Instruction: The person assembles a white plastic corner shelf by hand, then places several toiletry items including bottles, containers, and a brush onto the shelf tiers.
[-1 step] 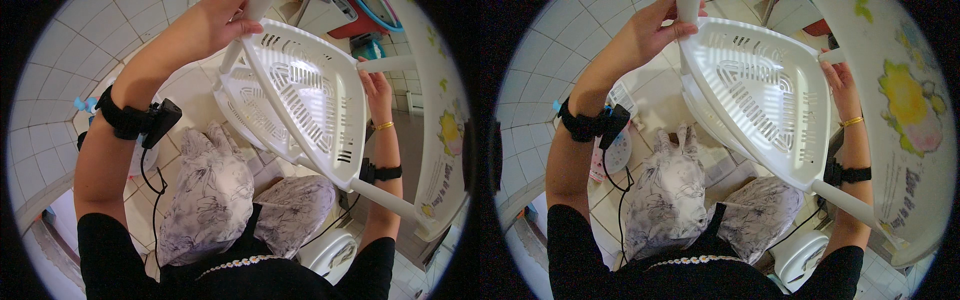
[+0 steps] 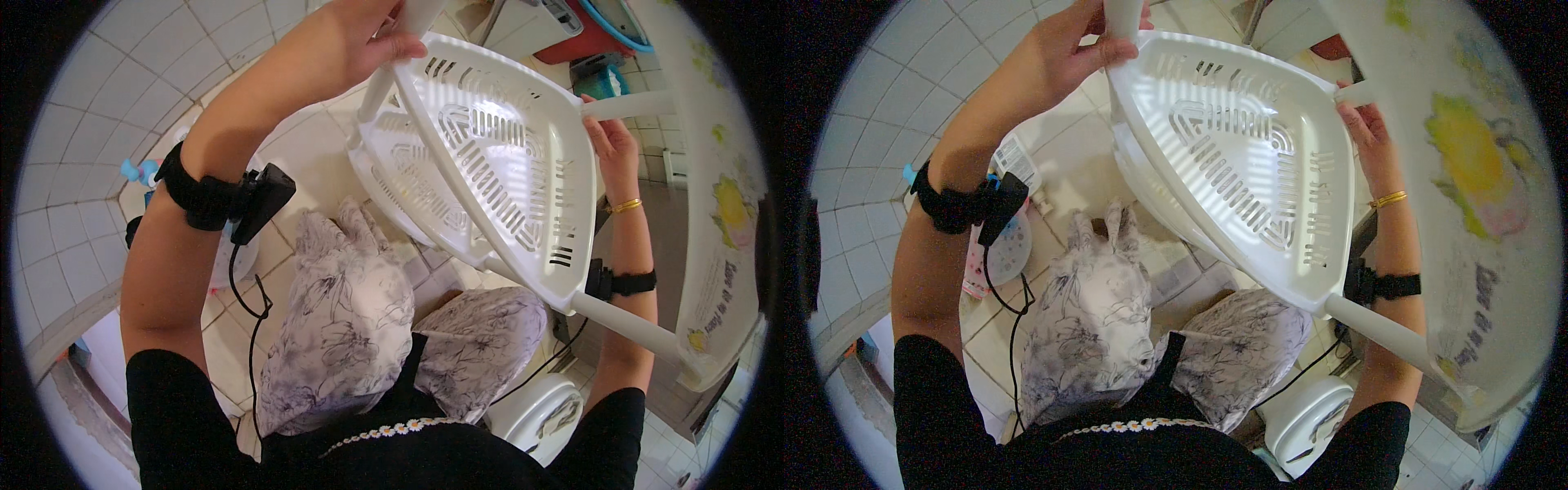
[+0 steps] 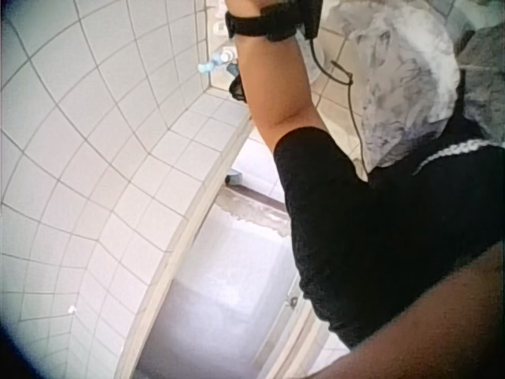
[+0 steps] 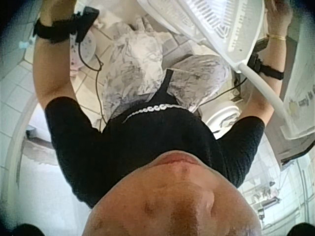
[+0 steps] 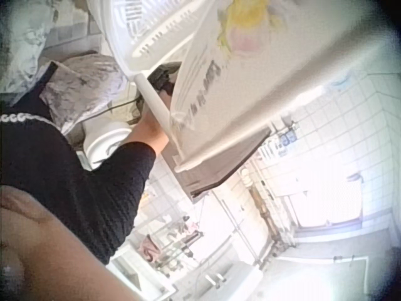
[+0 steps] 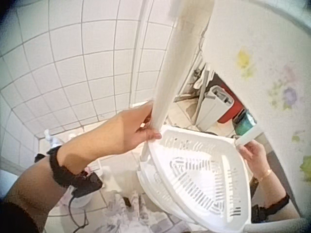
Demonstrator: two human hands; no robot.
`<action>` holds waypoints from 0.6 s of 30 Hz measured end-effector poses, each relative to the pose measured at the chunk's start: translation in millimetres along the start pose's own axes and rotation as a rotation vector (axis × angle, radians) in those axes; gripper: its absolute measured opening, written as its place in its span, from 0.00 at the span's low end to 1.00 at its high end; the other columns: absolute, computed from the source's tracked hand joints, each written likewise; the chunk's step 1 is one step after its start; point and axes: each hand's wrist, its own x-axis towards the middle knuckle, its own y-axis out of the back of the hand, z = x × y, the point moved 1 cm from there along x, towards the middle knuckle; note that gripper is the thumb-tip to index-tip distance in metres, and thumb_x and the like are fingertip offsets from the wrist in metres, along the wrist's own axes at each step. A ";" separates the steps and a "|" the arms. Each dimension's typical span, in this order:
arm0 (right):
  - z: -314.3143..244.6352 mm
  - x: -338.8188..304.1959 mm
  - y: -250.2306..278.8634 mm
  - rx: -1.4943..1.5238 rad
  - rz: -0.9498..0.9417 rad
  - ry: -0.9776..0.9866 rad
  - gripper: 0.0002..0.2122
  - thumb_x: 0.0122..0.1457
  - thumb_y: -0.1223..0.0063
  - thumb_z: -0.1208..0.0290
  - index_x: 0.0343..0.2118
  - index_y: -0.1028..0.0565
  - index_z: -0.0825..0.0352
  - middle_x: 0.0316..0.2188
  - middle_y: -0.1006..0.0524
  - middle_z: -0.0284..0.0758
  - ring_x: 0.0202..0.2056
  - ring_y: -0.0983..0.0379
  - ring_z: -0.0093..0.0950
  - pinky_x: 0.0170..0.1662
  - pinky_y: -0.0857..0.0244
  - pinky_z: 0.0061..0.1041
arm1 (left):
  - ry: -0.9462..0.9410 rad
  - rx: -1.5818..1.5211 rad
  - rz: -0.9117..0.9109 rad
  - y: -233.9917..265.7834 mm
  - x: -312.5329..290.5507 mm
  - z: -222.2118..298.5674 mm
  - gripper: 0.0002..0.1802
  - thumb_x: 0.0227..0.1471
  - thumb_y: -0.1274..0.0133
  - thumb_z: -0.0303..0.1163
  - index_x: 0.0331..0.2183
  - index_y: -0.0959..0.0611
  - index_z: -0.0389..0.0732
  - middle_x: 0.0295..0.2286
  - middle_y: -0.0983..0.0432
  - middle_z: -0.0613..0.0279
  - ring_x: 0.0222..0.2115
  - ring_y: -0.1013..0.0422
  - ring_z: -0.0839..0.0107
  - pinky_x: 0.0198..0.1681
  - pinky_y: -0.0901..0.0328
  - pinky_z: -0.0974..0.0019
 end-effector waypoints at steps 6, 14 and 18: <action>19.5 5.2 19.8 -0.261 -0.034 0.118 0.21 0.83 0.44 0.68 0.74 0.25 0.67 0.71 0.20 0.36 0.63 0.20 0.22 0.66 0.27 0.24 | 0.031 0.072 -0.012 -3.8 6.6 -3.7 0.33 0.69 0.33 0.37 0.67 0.26 0.35 0.51 0.14 0.32 0.54 0.16 0.37 0.57 0.23 0.47; -3.8 4.5 19.1 -0.110 0.017 0.045 0.20 0.84 0.46 0.63 0.72 0.24 0.65 0.70 0.19 0.36 0.62 0.19 0.22 0.66 0.26 0.25 | 0.072 0.045 -0.052 6.6 5.5 -1.1 0.35 0.71 0.34 0.42 0.68 0.27 0.36 0.51 0.14 0.31 0.54 0.16 0.35 0.57 0.23 0.45; -5.3 7.6 15.0 -0.093 0.039 0.038 0.20 0.85 0.47 0.61 0.71 0.24 0.64 0.70 0.19 0.36 0.62 0.19 0.22 0.66 0.25 0.25 | 0.022 -0.047 -0.071 15.0 10.6 5.6 0.39 0.73 0.36 0.50 0.72 0.29 0.40 0.55 0.14 0.32 0.58 0.17 0.39 0.61 0.24 0.45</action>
